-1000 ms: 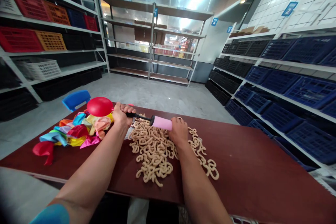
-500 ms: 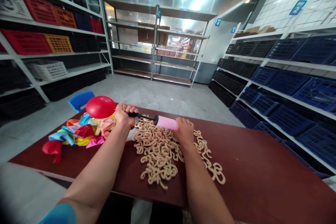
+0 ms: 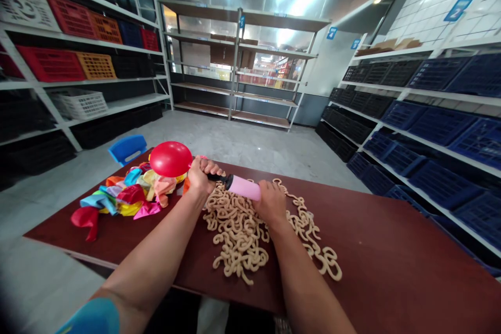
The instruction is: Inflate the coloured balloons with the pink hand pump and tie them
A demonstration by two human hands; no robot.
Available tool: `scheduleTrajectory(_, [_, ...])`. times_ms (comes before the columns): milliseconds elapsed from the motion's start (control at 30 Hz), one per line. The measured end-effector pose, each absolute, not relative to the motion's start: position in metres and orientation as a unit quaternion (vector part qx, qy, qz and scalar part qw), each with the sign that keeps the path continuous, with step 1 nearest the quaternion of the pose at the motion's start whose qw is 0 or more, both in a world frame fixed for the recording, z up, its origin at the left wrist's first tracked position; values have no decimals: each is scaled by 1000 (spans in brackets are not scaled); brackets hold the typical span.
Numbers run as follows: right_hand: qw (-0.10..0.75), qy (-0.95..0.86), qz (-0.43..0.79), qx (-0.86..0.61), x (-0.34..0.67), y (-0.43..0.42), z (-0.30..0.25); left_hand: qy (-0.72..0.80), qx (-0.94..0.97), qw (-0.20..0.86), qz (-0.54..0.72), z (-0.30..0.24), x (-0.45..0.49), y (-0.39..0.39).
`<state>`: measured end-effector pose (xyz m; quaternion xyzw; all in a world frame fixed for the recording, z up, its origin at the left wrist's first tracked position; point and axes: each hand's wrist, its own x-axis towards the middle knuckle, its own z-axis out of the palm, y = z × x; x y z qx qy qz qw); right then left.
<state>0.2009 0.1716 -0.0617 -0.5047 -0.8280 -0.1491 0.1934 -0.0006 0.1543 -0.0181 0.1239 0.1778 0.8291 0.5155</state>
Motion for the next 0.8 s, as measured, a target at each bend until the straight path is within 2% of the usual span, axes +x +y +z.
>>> scheduleTrajectory(200, [205, -832, -137, -498, 197, 170, -57, 177, 133, 522, 824, -16, 0, 153])
scheduleTrajectory(500, [215, -762, -154, -591, 226, 188, -62, 170, 97, 460, 866, -18, -38, 157])
scheduleTrajectory(800, [192, -789, -176, -556, 211, 174, -58, 179, 104, 513, 833, -19, -11, 157])
